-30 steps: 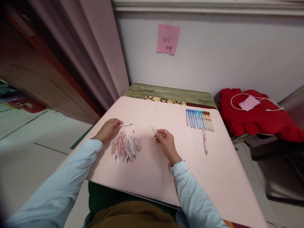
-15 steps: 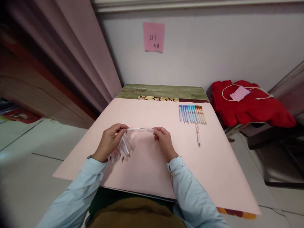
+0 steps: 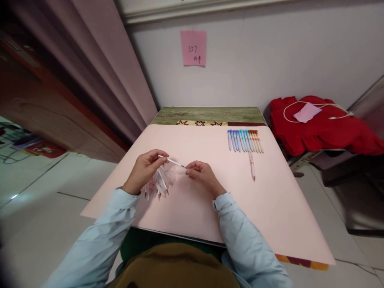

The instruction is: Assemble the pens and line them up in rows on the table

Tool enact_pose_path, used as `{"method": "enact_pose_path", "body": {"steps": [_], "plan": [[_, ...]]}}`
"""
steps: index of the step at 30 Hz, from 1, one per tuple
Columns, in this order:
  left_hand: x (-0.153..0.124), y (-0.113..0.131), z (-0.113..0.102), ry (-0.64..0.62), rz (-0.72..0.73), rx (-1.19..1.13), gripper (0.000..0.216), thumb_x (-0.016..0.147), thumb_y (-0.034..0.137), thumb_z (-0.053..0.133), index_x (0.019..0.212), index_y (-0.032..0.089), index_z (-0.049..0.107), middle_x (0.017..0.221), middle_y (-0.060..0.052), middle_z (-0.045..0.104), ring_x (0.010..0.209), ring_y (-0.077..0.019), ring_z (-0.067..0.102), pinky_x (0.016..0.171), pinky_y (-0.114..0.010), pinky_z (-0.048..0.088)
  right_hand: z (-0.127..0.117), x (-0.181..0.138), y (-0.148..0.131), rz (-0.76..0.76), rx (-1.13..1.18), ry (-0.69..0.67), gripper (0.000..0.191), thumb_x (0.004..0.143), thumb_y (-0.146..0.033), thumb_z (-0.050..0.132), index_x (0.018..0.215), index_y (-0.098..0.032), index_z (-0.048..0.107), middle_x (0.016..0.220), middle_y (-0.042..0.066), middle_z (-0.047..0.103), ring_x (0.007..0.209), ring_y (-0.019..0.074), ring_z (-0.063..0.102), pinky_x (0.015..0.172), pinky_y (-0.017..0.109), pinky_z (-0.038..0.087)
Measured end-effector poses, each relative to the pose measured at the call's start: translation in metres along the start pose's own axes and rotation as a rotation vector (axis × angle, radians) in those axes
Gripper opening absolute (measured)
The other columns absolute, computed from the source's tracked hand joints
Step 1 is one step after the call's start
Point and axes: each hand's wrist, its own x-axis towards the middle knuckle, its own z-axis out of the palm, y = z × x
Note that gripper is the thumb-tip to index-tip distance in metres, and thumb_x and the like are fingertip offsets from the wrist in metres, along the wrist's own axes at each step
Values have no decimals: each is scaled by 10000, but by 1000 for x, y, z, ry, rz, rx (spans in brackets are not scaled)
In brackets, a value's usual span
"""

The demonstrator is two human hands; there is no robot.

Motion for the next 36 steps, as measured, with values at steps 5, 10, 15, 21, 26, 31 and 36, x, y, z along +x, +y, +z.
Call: {"method": "enact_pose_path", "body": {"steps": [5,10,15,21,26,31,36], "plan": [[3,4,-5,19,-72,-98,174,804,325,657,886,172,650,736,-33,705,725,-175,658,678,-270,465,3,-2,0,-34,7,54,213,690,-337,779,797,-194,664,656,-17,630,619,122,544,622,267,423],[-5,6,-15,152,-87,-158,184,844,352,615,881,172,625,827,-54,724,772,-169,673,768,-299,513,-2,-1,0,-2,172,177,191,708,-328,745,808,-205,640,733,7,674,634,121,562,635,262,441],[-15,0,-7,267,-182,-364,220,838,372,626,898,167,578,877,-80,727,726,-171,693,732,-329,562,3,0,3,39,198,188,230,708,-327,732,886,-183,713,725,15,664,621,108,544,635,260,446],[-15,-2,1,272,-189,-407,218,828,358,637,899,160,576,818,-64,715,702,-165,697,700,-308,571,6,1,6,56,234,223,240,683,-324,750,869,-175,727,762,20,671,639,109,561,652,268,465],[-16,1,4,247,-181,-400,235,831,374,645,900,160,576,839,-67,719,720,-162,699,722,-313,577,7,0,5,74,241,217,238,677,-315,753,867,-175,723,771,20,674,644,107,569,662,268,474],[-17,-2,8,222,-182,-392,267,831,409,649,903,163,575,875,-77,725,722,-161,700,728,-320,582,8,0,4,83,238,206,252,672,-335,771,865,-181,722,766,19,673,643,112,568,656,275,476],[-15,-4,12,206,-171,-393,269,833,411,653,905,161,585,869,-78,724,719,-163,700,720,-316,580,8,-1,4,86,197,149,294,682,-372,788,897,-183,719,788,29,698,656,116,583,668,270,483]]}}
